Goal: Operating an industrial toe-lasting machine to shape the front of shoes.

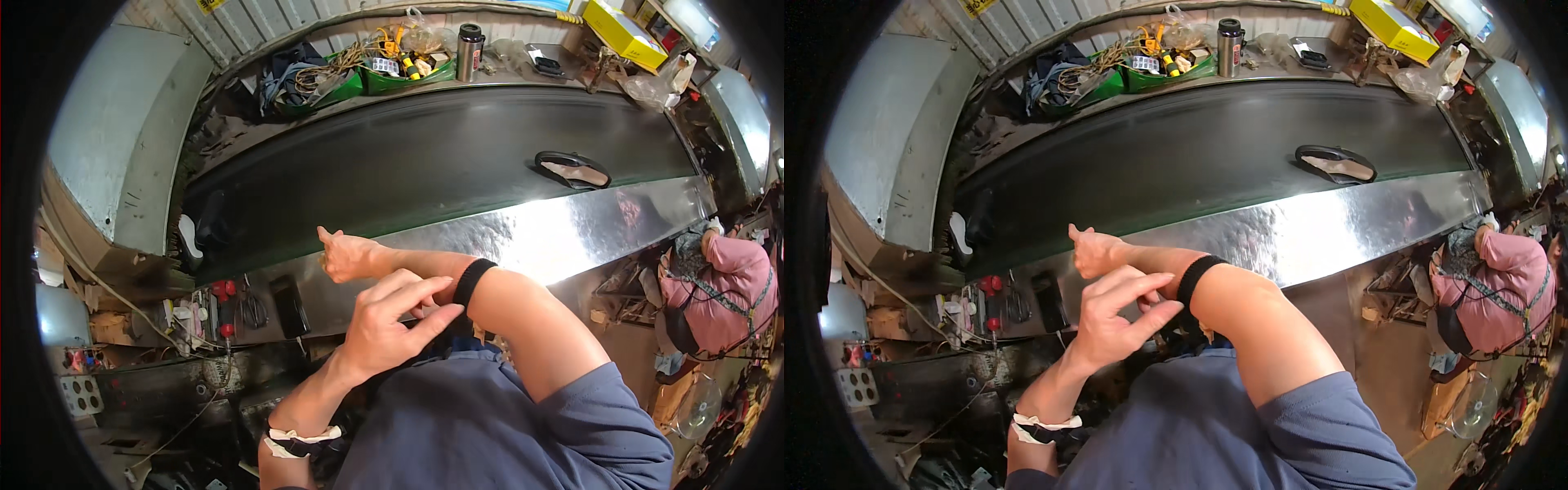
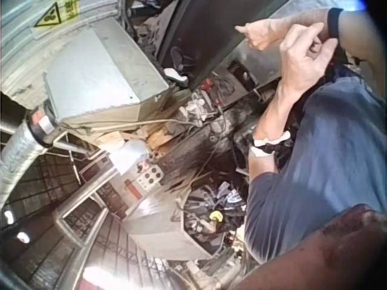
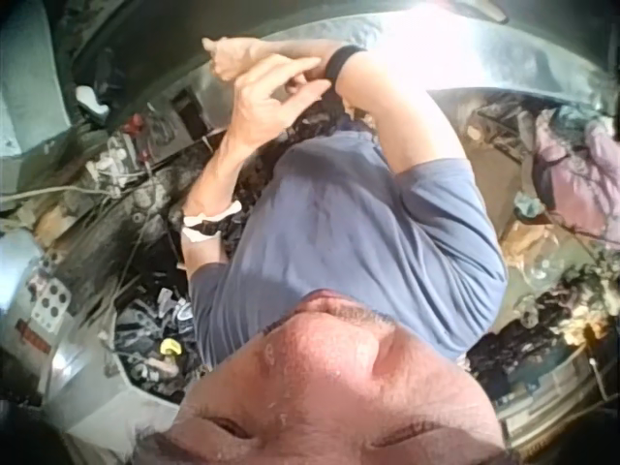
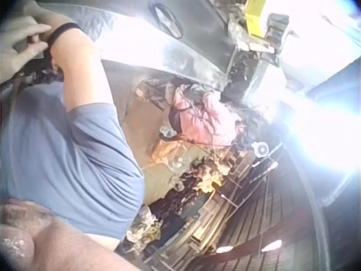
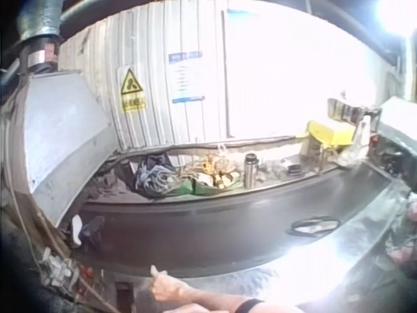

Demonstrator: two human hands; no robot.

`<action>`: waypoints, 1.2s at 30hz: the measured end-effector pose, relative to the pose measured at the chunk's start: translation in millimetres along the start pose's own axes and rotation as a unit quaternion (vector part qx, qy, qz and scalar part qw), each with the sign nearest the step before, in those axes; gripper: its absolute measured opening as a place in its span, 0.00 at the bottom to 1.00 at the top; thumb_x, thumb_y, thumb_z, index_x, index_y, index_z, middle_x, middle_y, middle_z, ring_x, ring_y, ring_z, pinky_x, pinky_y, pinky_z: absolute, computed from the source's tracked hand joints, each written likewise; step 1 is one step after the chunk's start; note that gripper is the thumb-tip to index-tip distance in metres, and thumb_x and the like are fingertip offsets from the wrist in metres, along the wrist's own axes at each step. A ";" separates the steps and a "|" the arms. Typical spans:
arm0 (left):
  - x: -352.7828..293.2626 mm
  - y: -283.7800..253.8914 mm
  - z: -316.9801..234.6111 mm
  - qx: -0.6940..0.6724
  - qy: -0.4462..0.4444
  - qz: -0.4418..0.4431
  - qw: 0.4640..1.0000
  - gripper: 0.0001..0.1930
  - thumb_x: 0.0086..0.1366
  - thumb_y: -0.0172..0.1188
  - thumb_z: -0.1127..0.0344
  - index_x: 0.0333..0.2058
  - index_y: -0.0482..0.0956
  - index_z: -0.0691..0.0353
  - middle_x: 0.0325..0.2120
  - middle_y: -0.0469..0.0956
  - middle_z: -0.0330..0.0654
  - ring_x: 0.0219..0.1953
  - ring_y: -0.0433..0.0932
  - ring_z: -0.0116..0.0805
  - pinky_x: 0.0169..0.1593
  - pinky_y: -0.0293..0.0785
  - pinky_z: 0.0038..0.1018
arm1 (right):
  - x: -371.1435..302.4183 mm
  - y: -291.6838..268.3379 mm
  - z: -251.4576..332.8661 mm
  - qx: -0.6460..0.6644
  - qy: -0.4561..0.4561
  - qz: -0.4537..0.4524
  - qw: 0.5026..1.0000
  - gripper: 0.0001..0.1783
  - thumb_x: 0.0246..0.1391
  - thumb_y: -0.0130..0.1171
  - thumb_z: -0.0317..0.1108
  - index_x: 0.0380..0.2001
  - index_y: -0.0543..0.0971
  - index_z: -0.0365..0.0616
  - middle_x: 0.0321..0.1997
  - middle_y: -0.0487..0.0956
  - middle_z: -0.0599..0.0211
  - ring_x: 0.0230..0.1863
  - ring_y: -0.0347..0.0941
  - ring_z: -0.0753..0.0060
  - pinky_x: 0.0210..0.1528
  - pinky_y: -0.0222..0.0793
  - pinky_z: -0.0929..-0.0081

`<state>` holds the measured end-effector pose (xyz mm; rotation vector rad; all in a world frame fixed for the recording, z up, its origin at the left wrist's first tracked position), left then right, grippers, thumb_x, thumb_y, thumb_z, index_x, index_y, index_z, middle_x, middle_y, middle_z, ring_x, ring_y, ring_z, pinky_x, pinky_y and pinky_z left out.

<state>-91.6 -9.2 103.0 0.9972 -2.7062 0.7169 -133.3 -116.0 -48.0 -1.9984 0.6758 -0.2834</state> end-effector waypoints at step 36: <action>-189.9 -570.5 553.9 0.262 -0.580 -0.388 0.667 0.45 0.52 0.75 0.50 0.63 0.68 0.69 0.57 0.75 0.62 0.60 0.74 0.57 0.62 0.71 0.47 | 22.0 115.2 -26.6 0.859 0.478 -0.144 -0.111 0.50 0.60 0.69 0.43 0.77 0.49 0.61 0.68 0.70 0.61 0.67 0.68 0.56 0.67 0.60 0.37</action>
Point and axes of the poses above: each hand's wrist, its own x-axis towards the middle knuckle, its own y-axis out of the palm, z = x × y, the point moved 2 cm from there along x, towards the middle knuckle
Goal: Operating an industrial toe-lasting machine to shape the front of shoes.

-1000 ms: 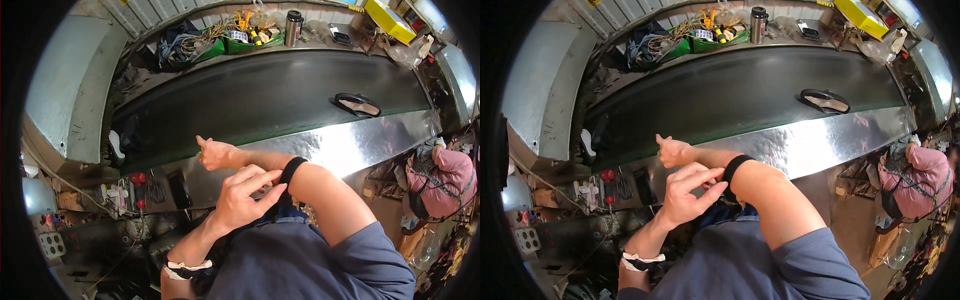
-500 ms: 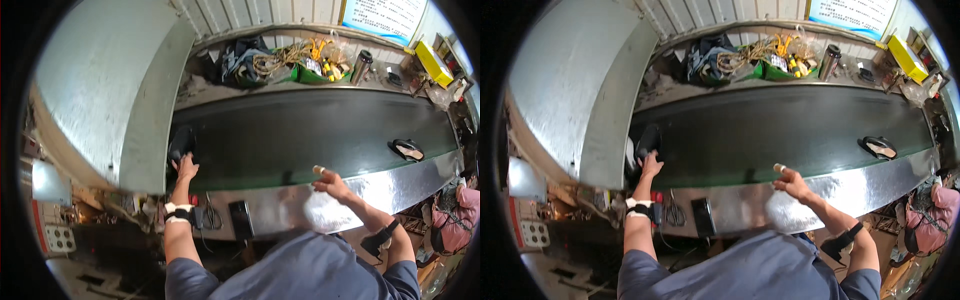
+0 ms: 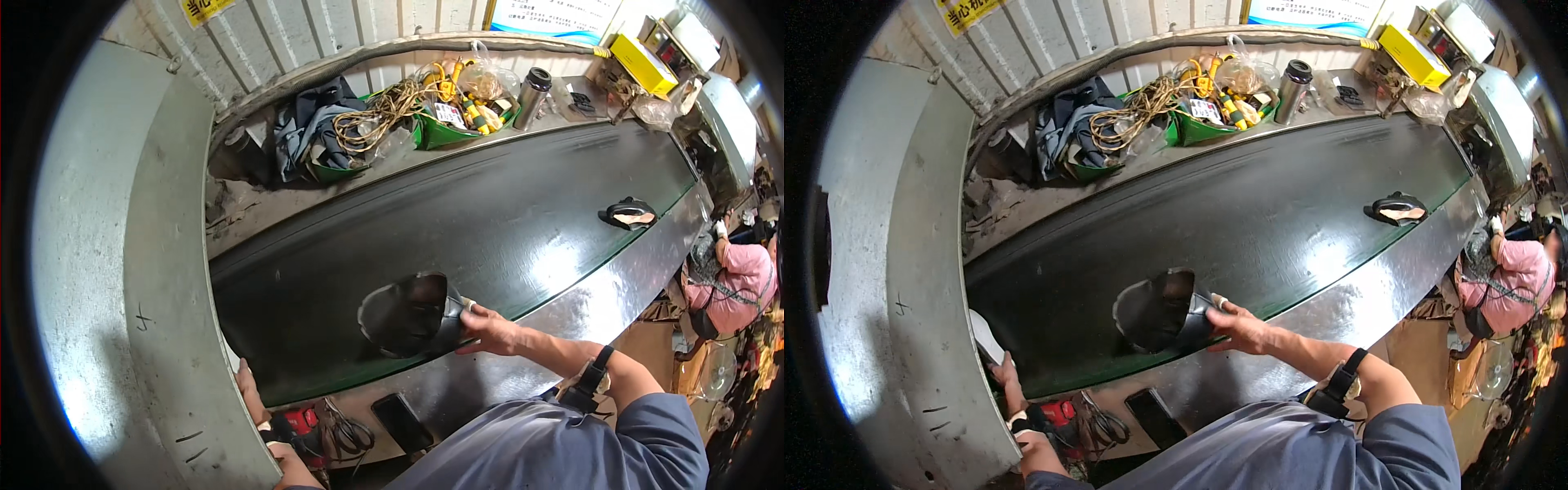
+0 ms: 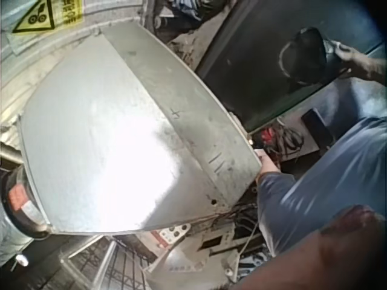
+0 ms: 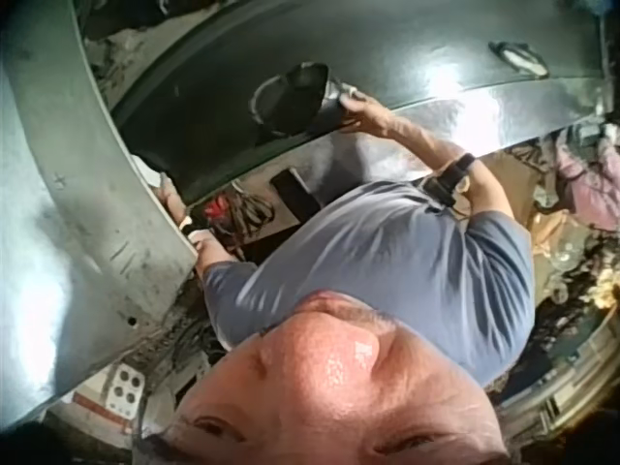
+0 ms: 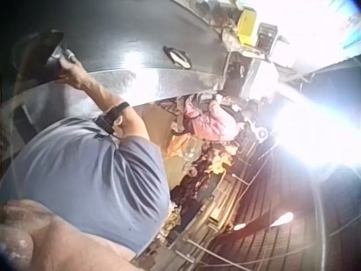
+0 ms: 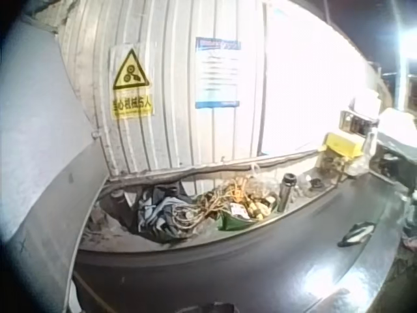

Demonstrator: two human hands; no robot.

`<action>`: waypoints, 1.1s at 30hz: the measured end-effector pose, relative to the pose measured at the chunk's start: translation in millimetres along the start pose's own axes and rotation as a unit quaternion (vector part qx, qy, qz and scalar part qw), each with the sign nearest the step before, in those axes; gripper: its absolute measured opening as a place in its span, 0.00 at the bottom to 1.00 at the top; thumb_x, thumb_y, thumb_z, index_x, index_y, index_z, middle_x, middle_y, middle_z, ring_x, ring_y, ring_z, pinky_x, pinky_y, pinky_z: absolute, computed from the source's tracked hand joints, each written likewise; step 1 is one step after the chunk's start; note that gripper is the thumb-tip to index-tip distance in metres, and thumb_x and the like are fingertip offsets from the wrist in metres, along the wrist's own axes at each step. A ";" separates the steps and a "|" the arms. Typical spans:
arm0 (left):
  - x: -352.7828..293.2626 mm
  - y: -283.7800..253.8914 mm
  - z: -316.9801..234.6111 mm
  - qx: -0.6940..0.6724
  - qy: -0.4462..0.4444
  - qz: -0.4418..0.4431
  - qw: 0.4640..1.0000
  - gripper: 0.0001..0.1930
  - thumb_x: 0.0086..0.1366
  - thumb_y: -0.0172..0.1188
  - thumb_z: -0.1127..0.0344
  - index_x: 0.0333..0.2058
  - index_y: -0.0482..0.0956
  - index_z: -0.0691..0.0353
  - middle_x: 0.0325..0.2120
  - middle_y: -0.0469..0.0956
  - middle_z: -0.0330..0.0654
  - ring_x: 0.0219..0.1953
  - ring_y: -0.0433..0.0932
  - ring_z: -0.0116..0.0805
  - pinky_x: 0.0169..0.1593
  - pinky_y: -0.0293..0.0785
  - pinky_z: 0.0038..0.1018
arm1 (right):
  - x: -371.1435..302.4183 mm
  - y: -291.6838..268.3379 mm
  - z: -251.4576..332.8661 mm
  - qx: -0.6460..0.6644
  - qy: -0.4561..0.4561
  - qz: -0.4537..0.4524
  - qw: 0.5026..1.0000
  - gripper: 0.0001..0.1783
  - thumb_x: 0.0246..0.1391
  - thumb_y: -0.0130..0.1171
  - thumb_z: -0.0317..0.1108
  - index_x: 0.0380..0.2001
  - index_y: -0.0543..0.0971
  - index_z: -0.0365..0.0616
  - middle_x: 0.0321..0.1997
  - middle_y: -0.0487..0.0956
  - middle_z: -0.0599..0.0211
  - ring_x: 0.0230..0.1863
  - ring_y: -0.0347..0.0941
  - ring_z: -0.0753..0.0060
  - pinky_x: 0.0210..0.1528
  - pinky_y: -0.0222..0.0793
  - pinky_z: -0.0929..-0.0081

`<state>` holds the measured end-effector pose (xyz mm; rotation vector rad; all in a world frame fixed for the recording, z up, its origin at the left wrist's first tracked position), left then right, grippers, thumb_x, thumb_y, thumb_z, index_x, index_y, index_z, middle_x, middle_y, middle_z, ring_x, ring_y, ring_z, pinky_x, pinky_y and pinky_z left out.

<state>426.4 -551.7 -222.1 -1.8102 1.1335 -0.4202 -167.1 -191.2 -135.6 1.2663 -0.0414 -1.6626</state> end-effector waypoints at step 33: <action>-676.5 64.5 -124.6 -0.317 0.422 0.446 0.723 0.13 0.64 0.69 0.59 0.40 0.85 0.61 0.36 0.84 0.41 0.40 0.79 0.38 0.49 0.76 0.33 | -231.6 -163.8 -13.6 -0.110 -0.262 -0.115 0.952 0.27 0.65 0.60 0.43 0.65 0.71 0.49 0.56 0.79 0.68 0.57 0.75 0.67 0.61 0.68 0.63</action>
Point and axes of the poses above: each hand's wrist, its own x-axis towards the middle knuckle, its own y-axis out of the palm, z = x × y, the point moved 2 cm from there along x, towards the middle knuckle
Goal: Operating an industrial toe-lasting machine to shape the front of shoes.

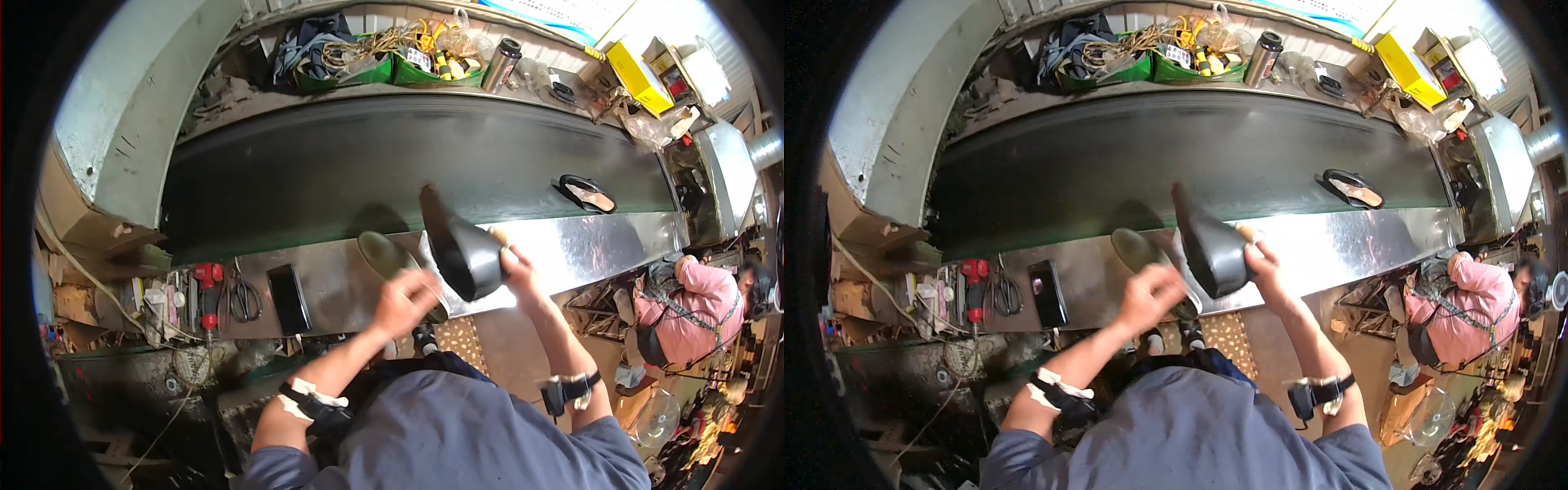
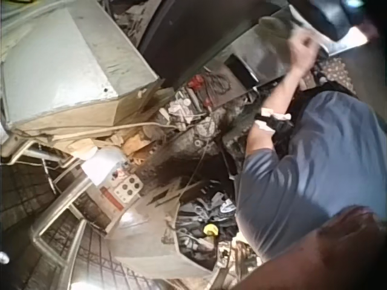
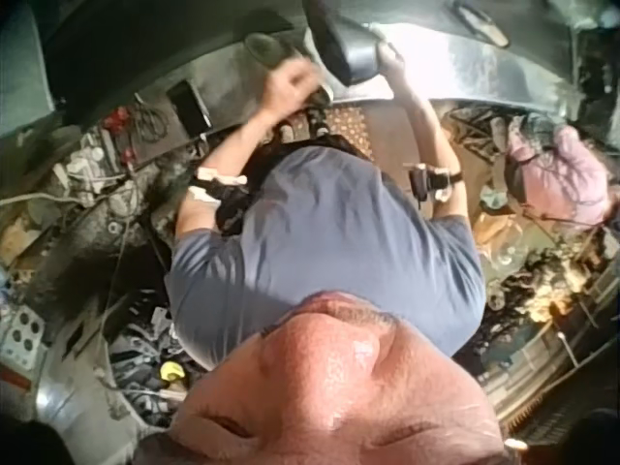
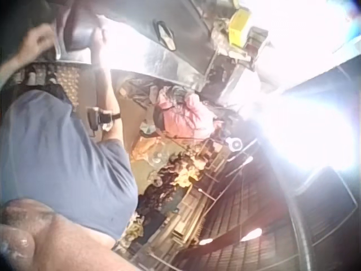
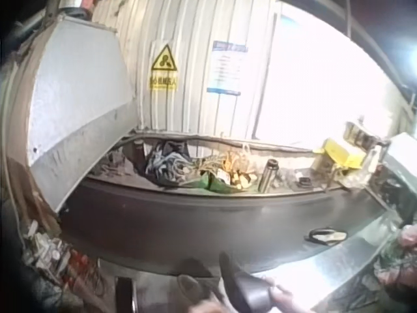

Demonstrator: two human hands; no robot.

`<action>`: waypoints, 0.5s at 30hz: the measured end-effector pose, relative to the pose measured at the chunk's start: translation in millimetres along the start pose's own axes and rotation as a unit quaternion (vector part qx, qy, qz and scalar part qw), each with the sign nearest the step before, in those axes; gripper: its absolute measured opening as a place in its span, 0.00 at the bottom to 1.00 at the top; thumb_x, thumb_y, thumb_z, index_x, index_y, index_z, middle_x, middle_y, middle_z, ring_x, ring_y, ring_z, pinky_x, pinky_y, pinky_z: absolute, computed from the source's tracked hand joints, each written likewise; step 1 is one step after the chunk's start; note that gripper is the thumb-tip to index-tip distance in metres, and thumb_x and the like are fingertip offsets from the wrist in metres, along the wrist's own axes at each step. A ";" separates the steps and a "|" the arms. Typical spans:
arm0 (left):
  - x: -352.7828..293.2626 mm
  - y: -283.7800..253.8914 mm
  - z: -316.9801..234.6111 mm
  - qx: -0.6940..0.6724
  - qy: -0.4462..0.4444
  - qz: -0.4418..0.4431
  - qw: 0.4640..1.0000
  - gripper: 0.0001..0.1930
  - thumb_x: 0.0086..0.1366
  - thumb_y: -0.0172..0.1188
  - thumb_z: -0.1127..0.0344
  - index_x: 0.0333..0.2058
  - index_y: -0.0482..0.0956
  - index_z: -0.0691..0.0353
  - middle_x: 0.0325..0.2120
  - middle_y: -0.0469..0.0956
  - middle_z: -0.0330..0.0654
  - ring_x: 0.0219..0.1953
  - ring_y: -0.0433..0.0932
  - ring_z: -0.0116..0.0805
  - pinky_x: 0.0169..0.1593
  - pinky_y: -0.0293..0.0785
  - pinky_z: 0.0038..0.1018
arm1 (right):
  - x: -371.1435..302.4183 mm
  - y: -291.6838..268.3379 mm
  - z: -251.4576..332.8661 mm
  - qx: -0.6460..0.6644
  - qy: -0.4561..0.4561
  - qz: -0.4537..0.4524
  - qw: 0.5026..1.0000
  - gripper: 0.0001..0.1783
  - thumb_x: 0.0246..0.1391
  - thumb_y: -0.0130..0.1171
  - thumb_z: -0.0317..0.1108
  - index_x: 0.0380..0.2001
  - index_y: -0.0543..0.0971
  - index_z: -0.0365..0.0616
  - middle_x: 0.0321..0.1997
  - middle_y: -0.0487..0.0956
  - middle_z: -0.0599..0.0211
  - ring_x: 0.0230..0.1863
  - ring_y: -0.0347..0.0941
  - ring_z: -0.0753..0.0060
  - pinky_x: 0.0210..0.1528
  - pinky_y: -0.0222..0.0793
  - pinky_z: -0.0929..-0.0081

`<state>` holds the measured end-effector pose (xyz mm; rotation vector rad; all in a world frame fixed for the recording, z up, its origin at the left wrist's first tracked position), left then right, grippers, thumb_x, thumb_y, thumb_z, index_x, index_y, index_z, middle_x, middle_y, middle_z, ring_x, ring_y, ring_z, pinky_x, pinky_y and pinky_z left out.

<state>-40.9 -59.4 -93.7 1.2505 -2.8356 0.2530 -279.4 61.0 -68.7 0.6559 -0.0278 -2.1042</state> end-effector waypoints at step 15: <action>79.2 -89.3 99.7 0.251 -0.200 -0.255 0.912 0.19 0.66 0.65 0.54 0.43 0.85 0.66 0.38 0.86 0.49 0.43 0.84 0.46 0.51 0.75 0.36 | -35.4 59.2 -122.2 -0.403 -0.490 0.059 0.771 0.50 0.37 0.84 0.34 0.64 0.69 0.36 0.68 0.65 0.39 0.64 0.68 0.37 0.63 0.67 0.52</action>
Point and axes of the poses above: each hand's wrist, its own x-axis towards the middle knuckle, its own y-axis out of the palm, z = x × y, the point moved 2 cm from there along x, towards the middle knuckle
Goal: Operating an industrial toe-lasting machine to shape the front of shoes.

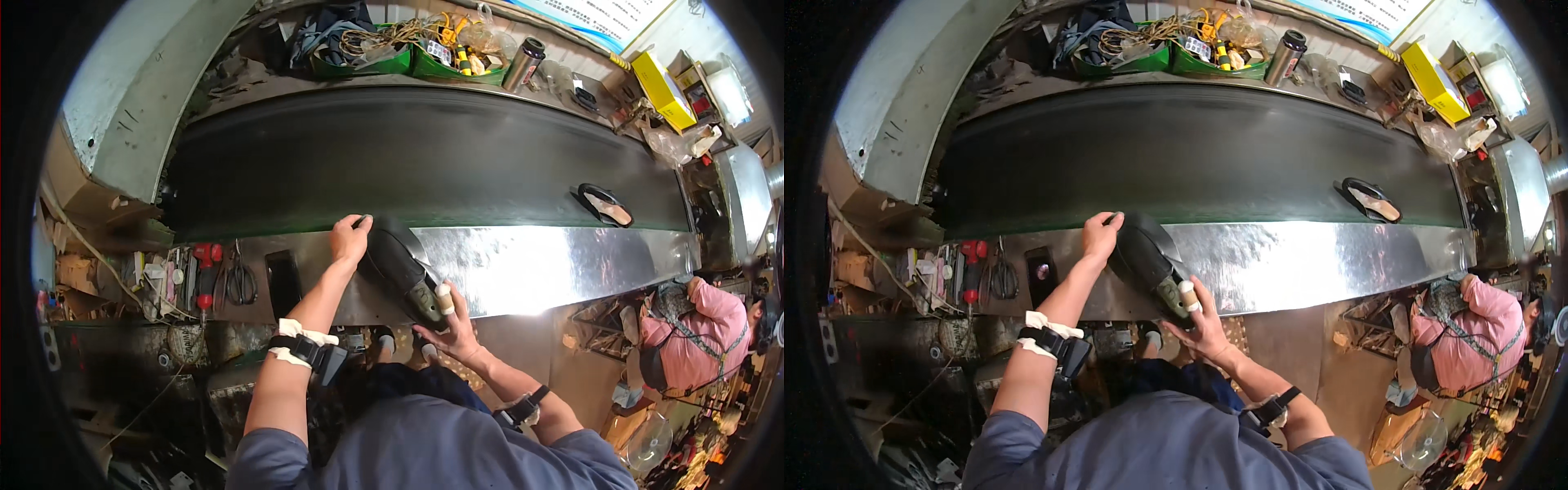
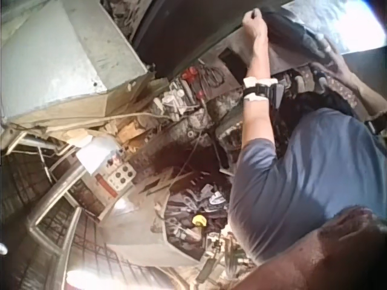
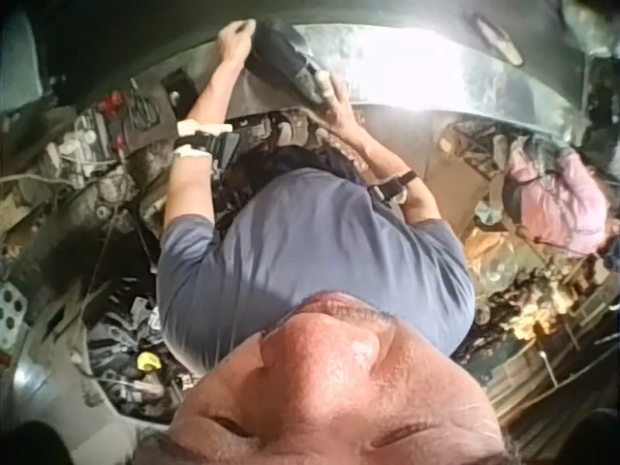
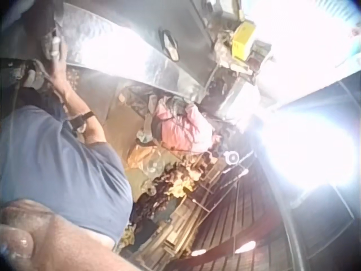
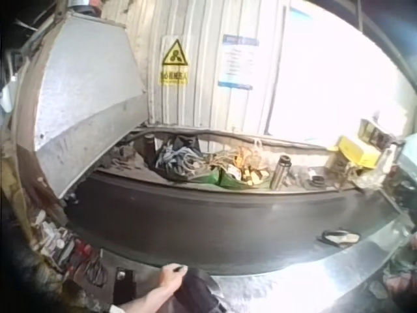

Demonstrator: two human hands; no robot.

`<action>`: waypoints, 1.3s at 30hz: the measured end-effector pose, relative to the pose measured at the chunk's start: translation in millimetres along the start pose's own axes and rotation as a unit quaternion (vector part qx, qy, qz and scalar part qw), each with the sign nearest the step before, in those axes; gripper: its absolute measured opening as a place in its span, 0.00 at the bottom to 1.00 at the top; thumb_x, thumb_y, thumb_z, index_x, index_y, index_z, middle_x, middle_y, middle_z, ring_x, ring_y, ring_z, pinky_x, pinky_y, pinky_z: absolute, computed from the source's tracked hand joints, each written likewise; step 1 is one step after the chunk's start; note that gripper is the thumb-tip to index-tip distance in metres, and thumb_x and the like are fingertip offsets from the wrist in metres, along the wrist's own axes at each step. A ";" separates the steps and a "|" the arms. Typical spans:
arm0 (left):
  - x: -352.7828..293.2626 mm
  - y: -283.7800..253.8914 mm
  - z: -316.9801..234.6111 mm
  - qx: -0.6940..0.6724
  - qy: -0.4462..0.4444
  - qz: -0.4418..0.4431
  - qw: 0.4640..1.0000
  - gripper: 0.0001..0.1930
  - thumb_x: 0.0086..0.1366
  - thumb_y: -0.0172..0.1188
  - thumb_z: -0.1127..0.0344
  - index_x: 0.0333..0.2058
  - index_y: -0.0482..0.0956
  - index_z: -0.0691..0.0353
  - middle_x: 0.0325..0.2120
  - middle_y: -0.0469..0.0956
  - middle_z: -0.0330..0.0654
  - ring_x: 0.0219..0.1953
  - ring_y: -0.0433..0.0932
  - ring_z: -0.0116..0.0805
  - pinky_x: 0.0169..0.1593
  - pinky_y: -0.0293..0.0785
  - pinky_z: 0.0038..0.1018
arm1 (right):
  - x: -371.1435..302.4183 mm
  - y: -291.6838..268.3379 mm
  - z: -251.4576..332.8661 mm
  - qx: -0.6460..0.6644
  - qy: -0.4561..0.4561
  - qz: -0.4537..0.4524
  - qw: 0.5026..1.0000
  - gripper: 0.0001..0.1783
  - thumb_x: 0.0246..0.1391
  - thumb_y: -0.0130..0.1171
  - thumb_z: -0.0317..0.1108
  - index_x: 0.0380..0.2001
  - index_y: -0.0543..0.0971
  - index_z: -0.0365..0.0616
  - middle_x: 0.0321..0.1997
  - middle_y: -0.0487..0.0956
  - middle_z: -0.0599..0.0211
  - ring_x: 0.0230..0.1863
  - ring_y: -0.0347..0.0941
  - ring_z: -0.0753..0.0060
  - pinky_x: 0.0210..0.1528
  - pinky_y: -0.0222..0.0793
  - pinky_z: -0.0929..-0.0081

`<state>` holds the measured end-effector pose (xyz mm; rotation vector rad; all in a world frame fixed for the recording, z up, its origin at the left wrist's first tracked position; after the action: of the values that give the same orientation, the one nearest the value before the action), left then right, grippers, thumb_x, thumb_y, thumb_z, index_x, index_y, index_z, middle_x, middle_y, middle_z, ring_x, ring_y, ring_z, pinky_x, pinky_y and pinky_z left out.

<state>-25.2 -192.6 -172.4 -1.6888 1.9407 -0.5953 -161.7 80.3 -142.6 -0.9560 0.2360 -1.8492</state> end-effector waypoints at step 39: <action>-372.5 -326.2 24.6 -0.070 -0.173 -0.408 0.894 0.23 0.59 0.65 0.46 0.42 0.82 0.60 0.29 0.83 0.54 0.36 0.84 0.53 0.43 0.76 0.41 | 7.2 74.8 263.3 0.504 0.272 0.450 0.685 0.29 0.67 0.60 0.29 0.69 0.66 0.37 0.55 0.81 0.61 0.51 0.78 0.75 0.55 0.75 0.76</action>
<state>283.3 131.6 40.7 -2.4965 0.9893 -0.3866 73.2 103.0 -3.6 0.4885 -0.0102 -0.9571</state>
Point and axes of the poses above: each hand's wrist, its own x-axis towards the middle knuckle, its own y-axis out of the palm, z = x × y, the point moved 2 cm from there along x, towards the middle knuckle
